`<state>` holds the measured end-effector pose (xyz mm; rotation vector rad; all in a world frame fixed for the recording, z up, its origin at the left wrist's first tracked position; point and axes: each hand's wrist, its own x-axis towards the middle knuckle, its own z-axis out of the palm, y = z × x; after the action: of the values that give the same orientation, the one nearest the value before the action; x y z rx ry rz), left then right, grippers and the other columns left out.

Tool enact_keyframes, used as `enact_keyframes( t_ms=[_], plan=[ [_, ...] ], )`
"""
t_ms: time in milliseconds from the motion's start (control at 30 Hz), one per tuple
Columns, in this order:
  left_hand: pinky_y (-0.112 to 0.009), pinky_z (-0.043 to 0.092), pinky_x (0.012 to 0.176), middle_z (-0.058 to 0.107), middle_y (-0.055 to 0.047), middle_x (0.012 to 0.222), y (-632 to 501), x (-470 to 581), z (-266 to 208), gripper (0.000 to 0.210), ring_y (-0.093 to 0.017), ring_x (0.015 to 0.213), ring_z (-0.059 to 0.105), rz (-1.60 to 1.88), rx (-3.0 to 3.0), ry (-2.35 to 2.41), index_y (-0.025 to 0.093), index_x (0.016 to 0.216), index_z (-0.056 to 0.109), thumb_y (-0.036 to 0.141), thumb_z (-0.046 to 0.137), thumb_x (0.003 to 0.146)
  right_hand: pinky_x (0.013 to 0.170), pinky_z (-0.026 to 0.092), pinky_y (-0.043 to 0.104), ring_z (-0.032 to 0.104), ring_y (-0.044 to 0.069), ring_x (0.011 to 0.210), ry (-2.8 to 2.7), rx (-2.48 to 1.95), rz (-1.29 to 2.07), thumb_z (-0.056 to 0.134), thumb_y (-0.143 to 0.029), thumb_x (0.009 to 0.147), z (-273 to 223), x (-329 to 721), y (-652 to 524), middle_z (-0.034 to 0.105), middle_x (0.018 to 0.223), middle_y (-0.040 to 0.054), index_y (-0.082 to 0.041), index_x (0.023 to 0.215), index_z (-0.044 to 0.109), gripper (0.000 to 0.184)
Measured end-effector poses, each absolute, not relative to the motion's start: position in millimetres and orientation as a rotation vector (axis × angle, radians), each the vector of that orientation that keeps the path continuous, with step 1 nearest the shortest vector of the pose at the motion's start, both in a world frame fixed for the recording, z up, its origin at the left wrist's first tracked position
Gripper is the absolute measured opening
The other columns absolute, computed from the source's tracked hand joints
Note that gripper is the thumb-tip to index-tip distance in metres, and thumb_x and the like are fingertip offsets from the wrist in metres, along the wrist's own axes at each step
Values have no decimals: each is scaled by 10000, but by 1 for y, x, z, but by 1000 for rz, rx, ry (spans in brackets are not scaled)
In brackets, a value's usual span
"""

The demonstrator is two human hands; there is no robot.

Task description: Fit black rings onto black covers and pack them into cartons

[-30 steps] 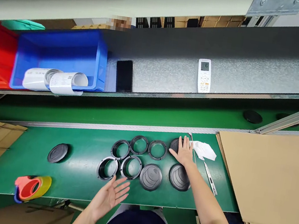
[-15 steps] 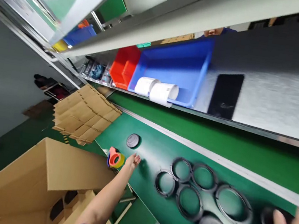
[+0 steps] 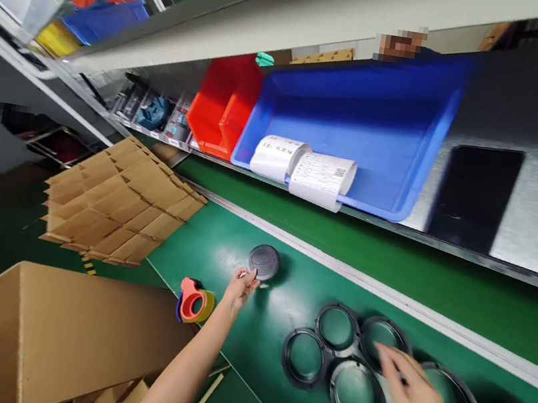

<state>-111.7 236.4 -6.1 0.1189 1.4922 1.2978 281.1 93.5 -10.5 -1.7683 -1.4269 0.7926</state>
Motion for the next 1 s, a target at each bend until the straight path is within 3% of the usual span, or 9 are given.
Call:
enact_keyframes(
  t_ms=[100, 200, 300, 367, 433, 500, 700, 833, 1000],
  plan=[
    [-218, 523, 625, 523, 61, 724, 183, -51, 12, 396, -68, 590, 548, 1150, 286, 1330, 183, 785, 551, 142, 895, 593, 988, 530, 455, 622, 277, 1149, -1269, -1519, 1079, 549, -575, 876, 17, 226, 117, 558, 1375, 118, -254, 1271, 602, 512],
    [-236, 522, 679, 594, 25, 834, 133, -3, 35, 366, -97, 690, 590, 1047, 464, 1133, 188, 796, 580, 249, 895, 620, 991, 521, 426, 603, 241, 1158, -1172, -1389, 1171, 621, -523, 855, 36, 198, 132, 482, 1434, 119, -261, 1413, 440, 643],
    [-324, 522, 848, 640, 1, 1000, 102, 26, 56, 299, -158, 930, 625, 1065, 434, 932, 258, 948, 615, 419, 785, 763, 973, 519, 409, 609, 230, 1101, -1114, -1332, 1181, 651, -488, 846, 53, 205, 117, 576, 1294, 87, -259, 1311, 510, 537],
    [-484, 479, 967, 627, -33, 1214, 88, 39, 67, 442, -259, 1163, 578, 976, 288, 761, 328, 1136, 596, 581, 698, 788, 977, 507, 415, 603, 236, 1092, -1144, -1311, 1172, 638, -482, 859, 63, 217, 95, 609, 1211, 72, -256, 1197, 582, 411],
    [-626, 373, 1049, 540, -97, 1404, 77, 50, 75, 664, -365, 1333, 452, 789, 194, 561, 303, 1289, 543, 714, 613, 771, 1034, 460, 437, 558, 256, 1171, -1237, -1329, 1096, 613, -486, 878, 70, 226, 71, 603, 1205, 73, -256, 1103, 648, 323],
    [-658, 278, 1112, 481, -142, 1475, 64, 62, 80, 734, -398, 1410, 347, 667, 160, 440, 216, 1318, 546, 725, 568, 790, 1075, 418, 454, 507, 267, 1235, -1311, -1372, 970, 584, -490, 898, 76, 233, 49, 568, 1237, 83, -267, 1093, 684, 312],
    [-507, 304, 1177, 566, -72, 1421, 26, 105, 100, 396, -272, 1427, 364, 703, 142, 555, 204, 1240, 624, 452, 496, 959, 1083, 399, 486, 442, 263, 1250, -1415, -1517, 499, 460, -428, 980, 90, 255, -8, 403, 1374, 91, -312, 1241, 657, 347],
    [-564, 364, 1128, 538, -121, 1442, 6, 127, 116, 647, -325, 1386, 420, 670, 228, 560, 182, 1295, 591, 665, 372, 923, 1108, 336, 560, 342, 296, 1304, -1488, -1548, 301, 387, -381, 1006, 100, 282, -32, 409, 1389, 84, -306, 1186, 686, 356],
    [-618, 383, 1083, 582, -189, 1374, -19, 144, 124, 854, -375, 1339, 468, 595, 364, 538, 151, 1318, 574, 788, 276, 833, 1131, 305, 552, 315, 292, 1315, -1540, -1481, 388, 341, -391, 1017, 110, 305, -49, 476, 1362, 78, -250, 974, 730, 416]
  ],
)
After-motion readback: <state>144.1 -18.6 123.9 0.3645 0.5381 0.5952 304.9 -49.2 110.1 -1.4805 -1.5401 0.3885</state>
